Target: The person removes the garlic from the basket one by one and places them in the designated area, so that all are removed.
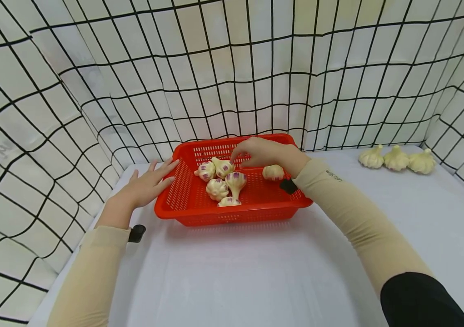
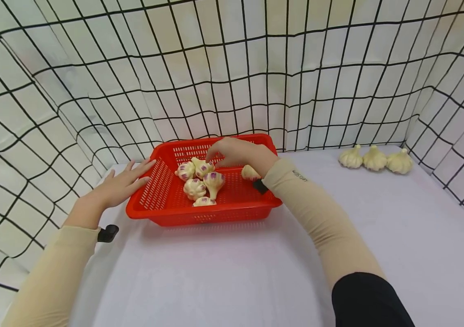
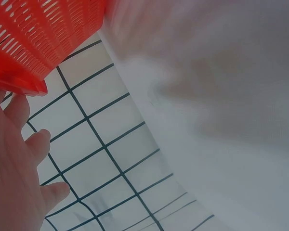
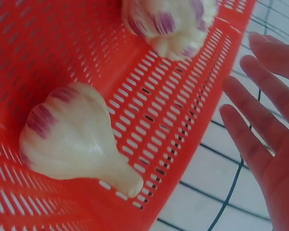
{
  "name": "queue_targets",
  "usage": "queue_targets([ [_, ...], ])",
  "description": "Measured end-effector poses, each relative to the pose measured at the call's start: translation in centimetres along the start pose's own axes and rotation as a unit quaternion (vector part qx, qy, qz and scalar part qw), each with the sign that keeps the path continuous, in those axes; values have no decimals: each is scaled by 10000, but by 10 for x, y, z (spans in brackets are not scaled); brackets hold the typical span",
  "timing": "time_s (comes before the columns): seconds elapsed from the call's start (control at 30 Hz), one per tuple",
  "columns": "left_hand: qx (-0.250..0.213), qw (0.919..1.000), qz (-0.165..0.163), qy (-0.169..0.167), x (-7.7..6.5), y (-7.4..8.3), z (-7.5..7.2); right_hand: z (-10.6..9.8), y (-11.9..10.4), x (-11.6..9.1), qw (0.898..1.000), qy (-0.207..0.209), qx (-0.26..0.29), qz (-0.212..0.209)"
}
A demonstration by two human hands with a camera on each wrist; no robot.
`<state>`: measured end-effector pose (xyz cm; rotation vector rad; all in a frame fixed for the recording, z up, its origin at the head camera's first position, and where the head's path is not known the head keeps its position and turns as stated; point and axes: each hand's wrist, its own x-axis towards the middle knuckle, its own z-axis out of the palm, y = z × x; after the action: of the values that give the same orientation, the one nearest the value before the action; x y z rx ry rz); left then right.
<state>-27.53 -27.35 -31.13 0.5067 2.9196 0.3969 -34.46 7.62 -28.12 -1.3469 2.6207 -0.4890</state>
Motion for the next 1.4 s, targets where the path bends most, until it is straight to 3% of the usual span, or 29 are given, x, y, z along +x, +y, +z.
queue_targets([
  [0.17,-1,10000,-28,8,-1,1,1,7,-6,7,9990,-419,-106,135],
  [0.73,-91,10000,-11,34,0,-3,2,21,-12,28,9939,-1060,4,317],
  [1.23,-142,9999,-9,18,-1,-1,1,25,-14,30,9855,-1504,-460,633],
  [1.4,-97,9999,-2,27,-1,-1,1,27,-13,29,9841,-1557,-371,773],
])
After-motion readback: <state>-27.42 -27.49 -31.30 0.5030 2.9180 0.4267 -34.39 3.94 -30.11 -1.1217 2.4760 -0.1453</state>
